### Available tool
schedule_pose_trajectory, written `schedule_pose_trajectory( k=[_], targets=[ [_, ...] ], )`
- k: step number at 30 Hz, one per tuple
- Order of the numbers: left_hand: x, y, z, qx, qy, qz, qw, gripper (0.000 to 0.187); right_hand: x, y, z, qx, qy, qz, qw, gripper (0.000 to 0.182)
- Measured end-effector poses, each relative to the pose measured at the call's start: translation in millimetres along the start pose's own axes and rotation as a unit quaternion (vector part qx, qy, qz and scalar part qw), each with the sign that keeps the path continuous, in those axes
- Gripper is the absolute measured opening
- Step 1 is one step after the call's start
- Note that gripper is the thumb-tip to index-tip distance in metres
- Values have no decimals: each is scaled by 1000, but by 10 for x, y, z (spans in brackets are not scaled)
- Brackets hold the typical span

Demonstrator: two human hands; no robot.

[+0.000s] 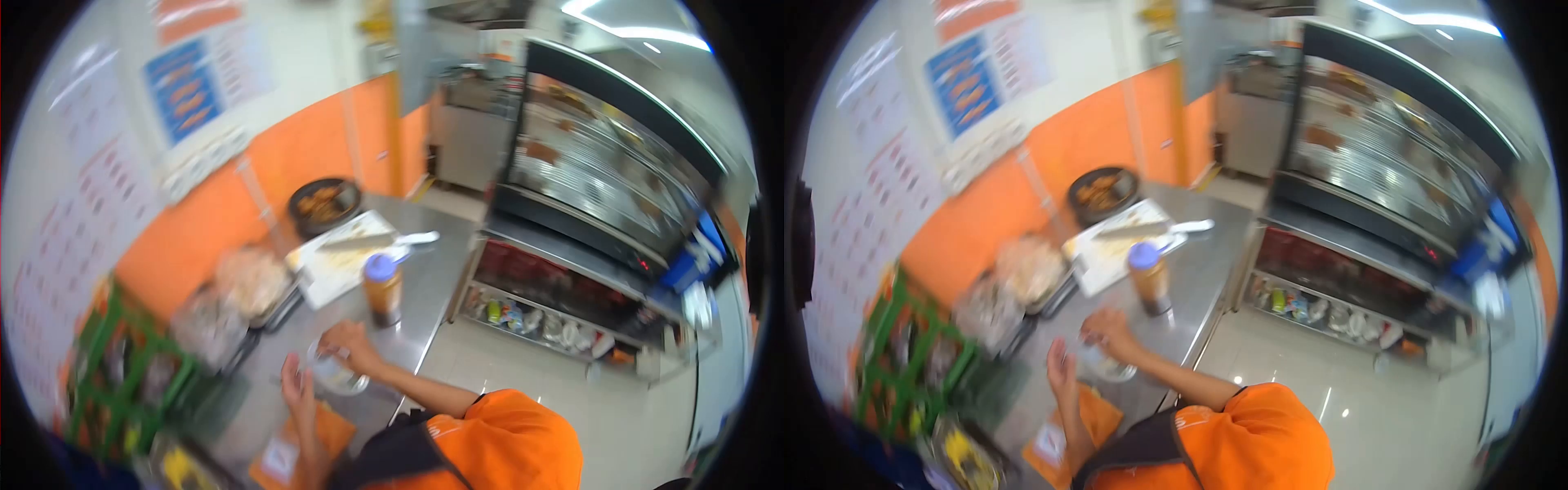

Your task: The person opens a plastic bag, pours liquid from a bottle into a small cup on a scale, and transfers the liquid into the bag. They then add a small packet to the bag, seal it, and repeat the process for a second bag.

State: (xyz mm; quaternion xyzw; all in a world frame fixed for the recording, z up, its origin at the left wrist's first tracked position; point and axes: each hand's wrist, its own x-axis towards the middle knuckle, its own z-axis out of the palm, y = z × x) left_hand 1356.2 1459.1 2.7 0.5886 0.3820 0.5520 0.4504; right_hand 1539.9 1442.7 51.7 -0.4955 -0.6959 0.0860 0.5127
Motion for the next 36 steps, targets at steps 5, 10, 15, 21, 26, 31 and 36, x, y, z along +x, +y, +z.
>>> schedule_pose_trajectory(
  k=[5,10,15,21,26,31,36],
  targets=[
    [-63,183,212,-64,-39,24,997,25,-125,-353,-322,142,57,49,987,11],
    [-313,318,414,-71,46,-11,996,20,-399,-438,-460,221,63,147,962,16],
    [-439,695,510,-56,78,-67,993,22,-512,-407,-454,254,43,143,956,17],
    [-464,793,479,-4,92,-27,995,23,-487,-444,-397,230,58,96,967,16],
    [-437,729,448,-27,91,5,996,24,-449,-527,-526,258,20,78,963,17],
    [-442,667,428,-52,82,-6,995,23,-465,-490,-485,245,13,82,966,17],
    [-477,752,515,-41,82,17,996,22,-475,-471,-455,272,-10,72,960,17]
  ],
)
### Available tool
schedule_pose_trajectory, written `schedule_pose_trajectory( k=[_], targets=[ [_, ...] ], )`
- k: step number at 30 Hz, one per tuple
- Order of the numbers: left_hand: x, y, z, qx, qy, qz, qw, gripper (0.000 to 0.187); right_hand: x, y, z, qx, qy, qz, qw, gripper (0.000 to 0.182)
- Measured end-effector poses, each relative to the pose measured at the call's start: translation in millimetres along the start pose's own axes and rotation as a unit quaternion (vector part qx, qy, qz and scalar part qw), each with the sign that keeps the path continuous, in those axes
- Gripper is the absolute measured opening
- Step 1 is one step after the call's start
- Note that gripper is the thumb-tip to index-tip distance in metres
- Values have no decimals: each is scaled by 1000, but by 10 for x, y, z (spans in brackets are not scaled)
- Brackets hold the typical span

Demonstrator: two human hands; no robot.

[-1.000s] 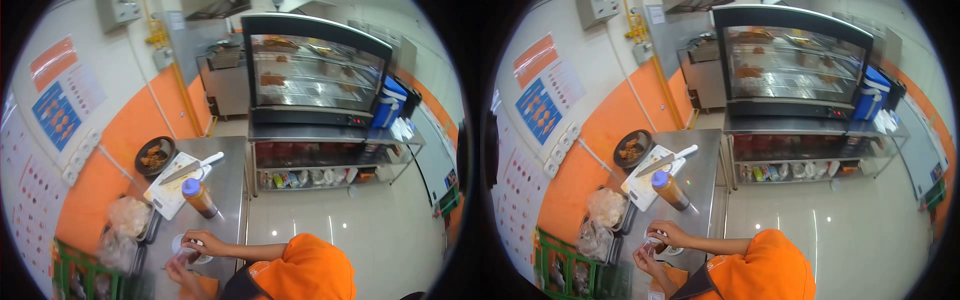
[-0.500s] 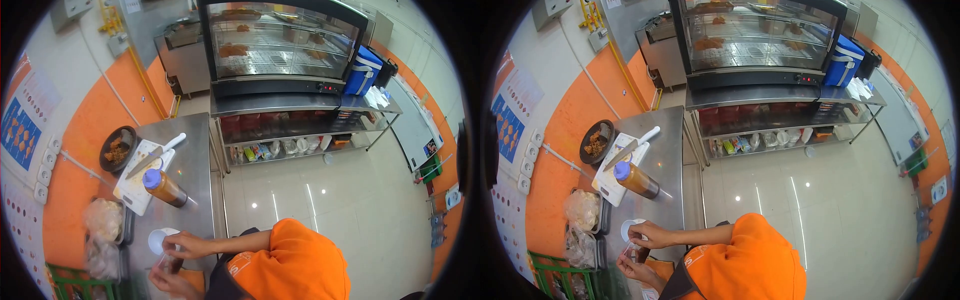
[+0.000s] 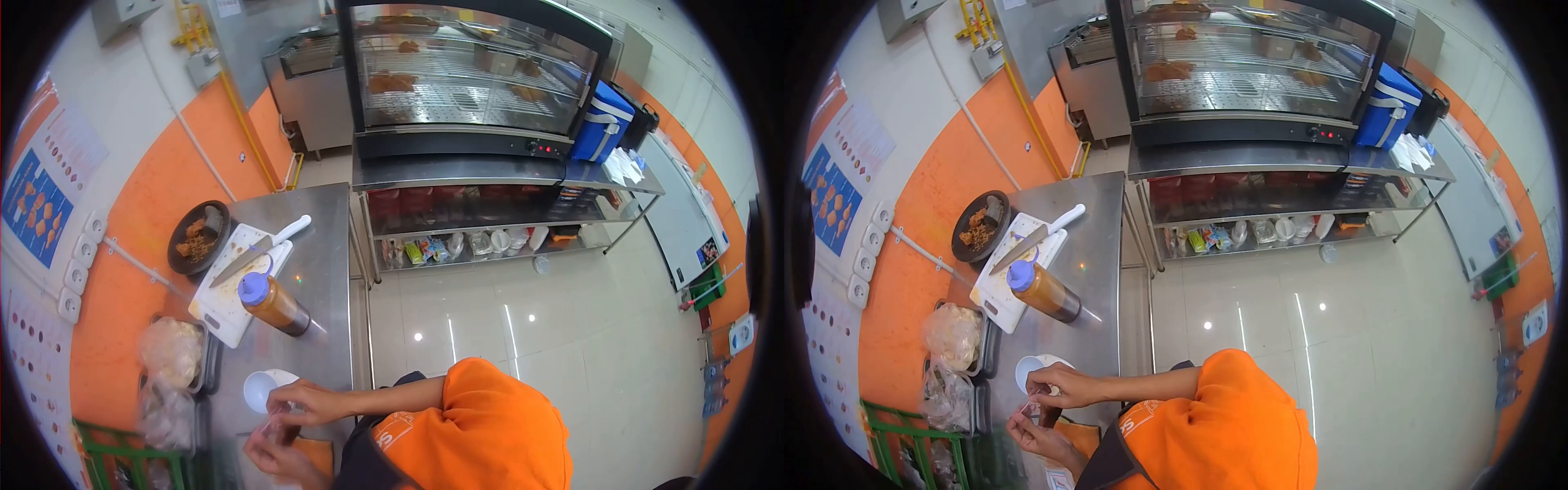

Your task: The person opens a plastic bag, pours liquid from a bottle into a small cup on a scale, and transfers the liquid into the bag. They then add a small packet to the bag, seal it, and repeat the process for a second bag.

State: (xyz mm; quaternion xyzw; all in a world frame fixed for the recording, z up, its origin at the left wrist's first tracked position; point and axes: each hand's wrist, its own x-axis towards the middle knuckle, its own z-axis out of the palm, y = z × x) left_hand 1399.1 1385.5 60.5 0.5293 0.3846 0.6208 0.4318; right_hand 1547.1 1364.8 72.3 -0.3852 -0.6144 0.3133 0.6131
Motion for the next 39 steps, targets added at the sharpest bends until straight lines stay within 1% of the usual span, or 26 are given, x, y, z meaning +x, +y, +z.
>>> schedule_pose_trajectory(
  k=[3,4,5,6,8,10,11,12,13,14,15,16,17,19,21,25,27,28,30,31,32,33,34,35,37,39],
  targets=[
    [-7,-109,-70,-36,5,-28,999,21,-5,-62,-30,8,-11,11,1000,17],
    [-19,-75,-57,-69,-14,-9,997,20,-2,-89,-43,7,-7,8,1000,17],
    [-29,-65,-62,-66,-17,-28,997,20,8,-95,-25,11,-9,7,1000,17],
    [-29,-74,-71,-63,-14,-47,997,20,7,-51,-7,-19,-1,11,1000,16],
    [-29,-45,-58,-13,4,-62,998,17,7,-37,27,-41,7,14,999,15],
    [-44,-250,-152,-22,-1,-27,999,14,44,-66,37,-28,14,10,999,14],
    [-30,-224,-151,-20,-12,2,1000,13,53,-67,54,-20,20,13,1000,14],
    [-43,-182,-152,-36,-19,-29,999,11,45,-50,89,0,-7,12,1000,14],
    [-40,-116,-141,-25,8,-25,999,11,34,-35,107,11,-8,43,999,13],
    [-35,-30,-115,-62,-9,-33,997,9,30,-29,116,16,-6,75,997,12],
    [-29,20,-106,-100,-29,-41,994,7,41,-36,117,24,-23,74,997,12],
    [-51,6,-119,-97,-14,-37,994,7,38,-68,105,11,-24,68,997,11],
    [-51,-59,-147,-87,-24,-29,995,6,52,-76,111,-2,-22,61,998,10],
    [-44,-86,-184,-75,-26,-22,997,6,58,-62,146,34,-32,66,997,9],
    [-5,-80,-189,-69,-80,22,994,6,80,-62,162,26,-33,60,997,7],
    [18,30,-204,-67,-73,15,995,7,90,-51,184,4,-36,59,998,7],
    [1,86,-192,-175,-56,-89,979,7,96,-26,197,-11,-28,52,998,6],
    [0,63,-205,-173,-47,-87,980,7,113,-46,210,-17,-28,52,998,5],
    [9,17,-238,-108,-48,-28,993,5,137,-60,243,-29,-41,44,998,6],
    [16,33,-248,-105,-39,-26,993,5,158,-69,256,-44,-47,35,997,6],
    [24,64,-260,-53,-45,1,998,5,189,-105,266,-40,-57,34,997,6],
    [37,107,-273,0,-49,29,998,5,234,-157,276,-76,-70,16,995,6],
    [46,133,-288,11,-51,32,998,5,281,-173,294,-111,-84,-3,990,6],
    [55,173,-319,17,-31,37,999,5,303,-147,307,-102,-102,-9,989,6],
    [67,256,-422,27,-62,27,997,5,320,-84,340,-116,-122,-8,986,8],
    [7,246,-489,58,-21,44,997,6,362,-101,430,-108,-166,-23,980,8]
  ],
)
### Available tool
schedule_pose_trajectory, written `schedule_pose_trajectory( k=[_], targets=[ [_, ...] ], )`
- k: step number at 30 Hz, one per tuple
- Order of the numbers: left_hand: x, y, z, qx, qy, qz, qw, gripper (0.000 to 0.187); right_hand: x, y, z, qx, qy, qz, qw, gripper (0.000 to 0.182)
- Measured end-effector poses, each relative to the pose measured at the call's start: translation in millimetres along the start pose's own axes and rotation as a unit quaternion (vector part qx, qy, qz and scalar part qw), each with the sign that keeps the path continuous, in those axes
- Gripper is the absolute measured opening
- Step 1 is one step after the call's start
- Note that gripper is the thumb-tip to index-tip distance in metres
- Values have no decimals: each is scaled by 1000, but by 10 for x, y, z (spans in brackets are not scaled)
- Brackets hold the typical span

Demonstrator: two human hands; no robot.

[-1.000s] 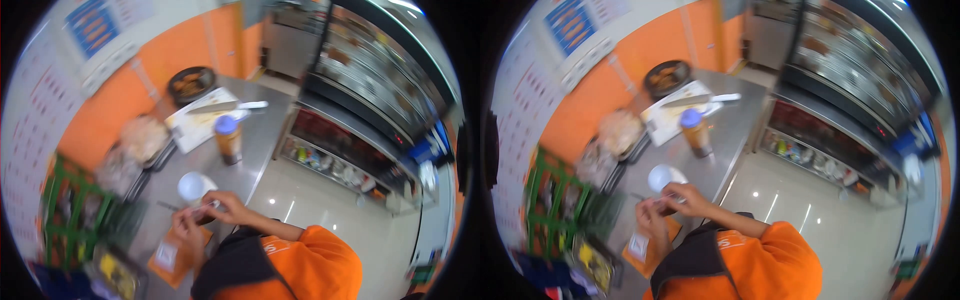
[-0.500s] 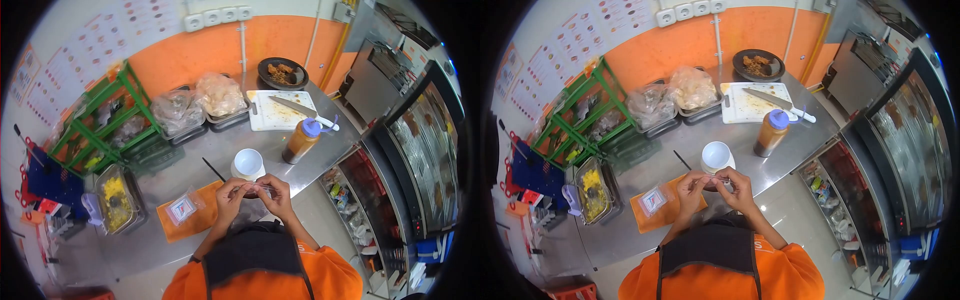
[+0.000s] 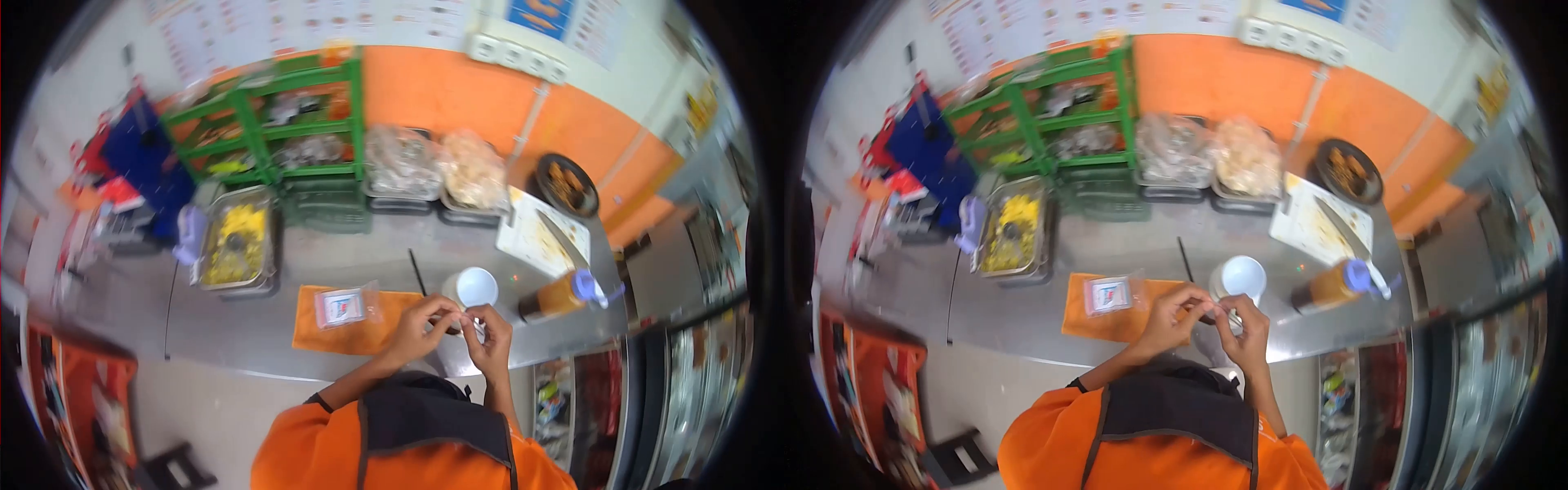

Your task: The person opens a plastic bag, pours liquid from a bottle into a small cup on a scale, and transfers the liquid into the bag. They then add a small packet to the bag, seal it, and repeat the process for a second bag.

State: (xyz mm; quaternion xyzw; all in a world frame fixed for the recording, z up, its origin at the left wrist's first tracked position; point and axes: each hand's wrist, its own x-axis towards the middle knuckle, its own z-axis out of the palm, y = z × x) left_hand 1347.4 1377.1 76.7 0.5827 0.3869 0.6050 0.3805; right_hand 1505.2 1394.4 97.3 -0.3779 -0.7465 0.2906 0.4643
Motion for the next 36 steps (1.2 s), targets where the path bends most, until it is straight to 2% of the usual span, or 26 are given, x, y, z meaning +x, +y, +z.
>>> schedule_pose_trajectory(
  k=[3,8,11,13,14,16,17,19,22,24,26,27,29,31,32,33,34,36],
  targets=[
    [-137,-6,-24,-52,62,-66,994,8,55,-60,142,-12,-25,19,999,8],
    [-259,30,-324,-14,136,-57,989,9,164,-63,191,-30,-117,-44,992,8],
    [-347,0,-528,42,179,-19,983,9,256,-111,225,-46,-165,-87,981,7],
    [-429,42,-595,-61,182,-48,980,11,317,-164,253,-45,-194,-126,972,7],
    [-462,24,-649,-43,208,-38,976,11,348,-217,278,-37,-209,-120,970,8],
    [-521,-40,-782,-60,140,-31,988,17,351,-224,331,5,-237,-124,963,8],
    [-540,24,-862,-41,166,-30,985,17,348,-202,336,23,-258,-113,959,7],
    [-568,153,-908,-131,38,-81,987,17,352,-207,403,45,-293,-102,950,7],
    [-632,67,-922,-132,33,-118,984,17,318,-206,409,80,-321,-71,941,7],
    [-705,49,-918,-113,50,-114,986,14,319,-204,411,62,-350,-93,930,9],
    [-795,30,-948,-7,23,-105,994,12,291,-144,386,73,-371,-83,922,7],
    [-841,47,-964,-11,19,-110,994,12,261,-106,359,83,-392,-73,913,5],
    [-873,72,-986,35,56,-102,993,12,269,-1,373,69,-407,-75,908,3],
    [-959,-60,-1058,75,98,-154,980,11,288,135,419,53,-422,-76,902,4],
    [-974,-62,-1154,219,178,-215,935,11,347,198,437,49,-424,-65,902,5],
    [-1093,-313,-1307,245,295,-197,902,12,422,183,432,33,-416,-49,908,6],
    [-1258,-529,-1550,167,326,-129,922,14,484,229,441,-4,-377,-75,923,5],
    [-1257,-495,-1621,215,376,-178,884,22,604,244,495,-55,-277,-133,950,5]
  ],
)
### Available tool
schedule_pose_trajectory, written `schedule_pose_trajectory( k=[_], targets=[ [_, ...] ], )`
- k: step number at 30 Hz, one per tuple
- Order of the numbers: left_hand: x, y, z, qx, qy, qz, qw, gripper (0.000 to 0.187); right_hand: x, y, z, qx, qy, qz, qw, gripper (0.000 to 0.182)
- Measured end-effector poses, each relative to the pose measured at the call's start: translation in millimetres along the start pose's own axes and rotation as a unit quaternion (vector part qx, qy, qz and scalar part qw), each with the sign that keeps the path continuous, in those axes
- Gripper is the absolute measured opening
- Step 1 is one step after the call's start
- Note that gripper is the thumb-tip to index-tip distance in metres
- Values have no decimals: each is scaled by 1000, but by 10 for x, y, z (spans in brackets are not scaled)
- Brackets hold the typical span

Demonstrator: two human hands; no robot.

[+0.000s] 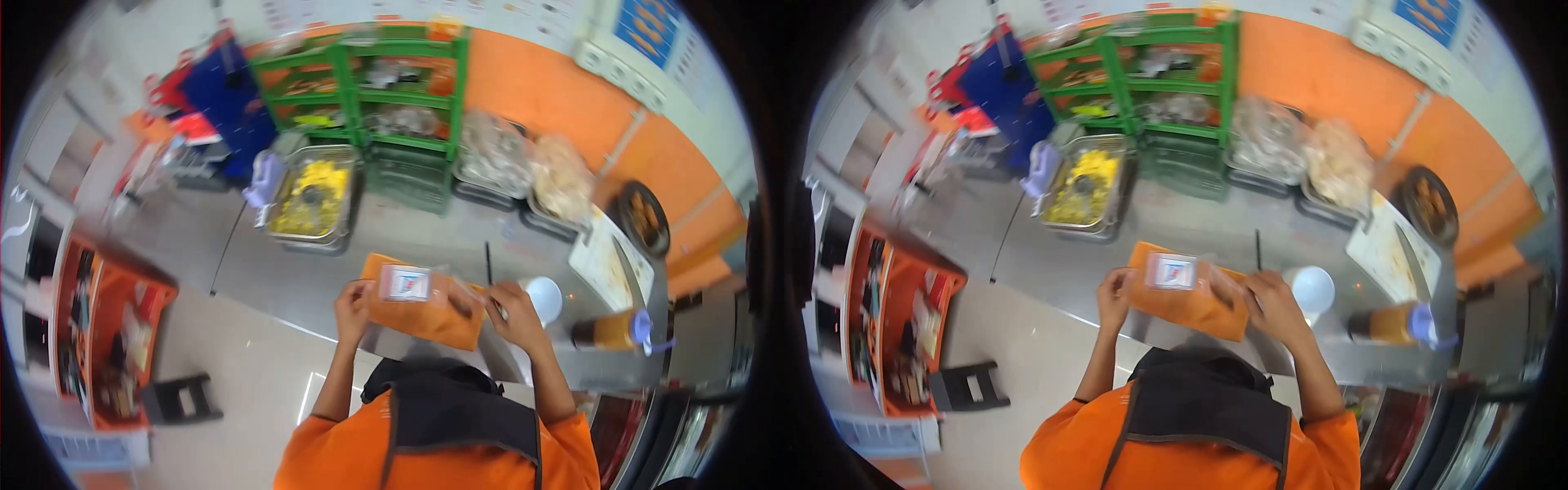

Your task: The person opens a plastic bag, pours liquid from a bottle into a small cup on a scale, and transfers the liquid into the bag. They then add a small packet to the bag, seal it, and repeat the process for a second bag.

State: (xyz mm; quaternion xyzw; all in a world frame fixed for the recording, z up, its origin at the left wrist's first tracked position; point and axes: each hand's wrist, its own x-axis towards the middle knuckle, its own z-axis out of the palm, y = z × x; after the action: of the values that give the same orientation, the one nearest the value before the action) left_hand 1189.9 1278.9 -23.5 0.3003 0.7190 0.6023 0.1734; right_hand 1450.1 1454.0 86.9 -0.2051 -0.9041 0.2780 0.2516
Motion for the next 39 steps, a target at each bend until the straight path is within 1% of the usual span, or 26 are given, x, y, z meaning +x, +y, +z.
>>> schedule_pose_trajectory(
  k=[1,2,3,4,6,7,8,9,11,13,14,16,17,19,23,25,26,27,28,29,30,31,32,34,36,39],
  targets=[
    [7,45,47,-3,-23,2,1000,22,58,-38,20,-28,58,-22,998,8],
    [9,95,83,78,-51,53,994,31,91,-27,78,-35,66,-9,997,8],
    [20,127,121,158,-74,107,979,40,129,24,179,-93,86,-18,992,10],
    [38,139,193,158,-81,112,978,40,133,106,302,-149,105,-31,983,12],
    [63,167,365,224,-169,241,929,60,44,362,657,-161,109,-19,981,12],
    [77,142,429,222,-173,246,927,60,0,476,816,-172,108,-14,979,13],
    [93,85,509,243,-212,236,917,66,-68,558,949,-177,112,-11,978,13],
    [115,24,595,262,-249,225,905,72,-154,631,1064,-194,92,-1,977,14],
    [152,-128,688,267,-231,223,909,73,-278,662,1143,-215,73,10,974,15],
    [197,-103,694,275,-213,217,912,75,-302,589,1148,-152,90,59,982,17],
    [229,-95,668,284,-217,218,908,75,-293,559,1157,-154,91,60,982,17],
    [257,-99,622,294,-221,218,904,75,-217,373,1087,-72,201,95,972,19],
    [268,-128,600,274,-220,234,907,74,-194,346,1097,-73,200,95,972,19],
    [266,-250,576,258,-218,249,908,73,-149,298,1145,104,167,155,968,18],
    [209,-395,510,202,-225,228,926,71,-1,361,1389,176,116,126,969,16],
    [172,-378,495,189,-228,218,930,72,109,315,1428,260,36,237,935,15],
    [150,-365,498,180,-204,212,939,77,155,317,1453,260,32,232,937,15],
    [139,-330,493,170,-178,206,947,82,205,321,1472,267,15,257,929,14],
    [148,-297,471,171,-174,206,948,82,241,323,1493,273,-2,282,920,13],
    [167,-265,453,196,-180,204,942,89,273,328,1515,274,-4,281,920,13],
    [180,-266,442,220,-189,202,936,96,319,306,1514,260,-20,310,914,15],
    [188,-288,435,220,-191,203,935,96,348,282,1520,246,-35,340,907,19],
    [206,-303,433,221,-205,204,931,99,354,294,1577,246,-31,341,907,19],
    [232,-300,420,222,-226,206,926,102,354,365,1762,70,25,218,973,31],
    [227,-273,392,199,-249,202,926,103,366,411,1888,81,32,236,968,35],
    [207,-232,392,191,-258,189,928,101,382,438,2027,33,77,223,971,28]
  ],
)
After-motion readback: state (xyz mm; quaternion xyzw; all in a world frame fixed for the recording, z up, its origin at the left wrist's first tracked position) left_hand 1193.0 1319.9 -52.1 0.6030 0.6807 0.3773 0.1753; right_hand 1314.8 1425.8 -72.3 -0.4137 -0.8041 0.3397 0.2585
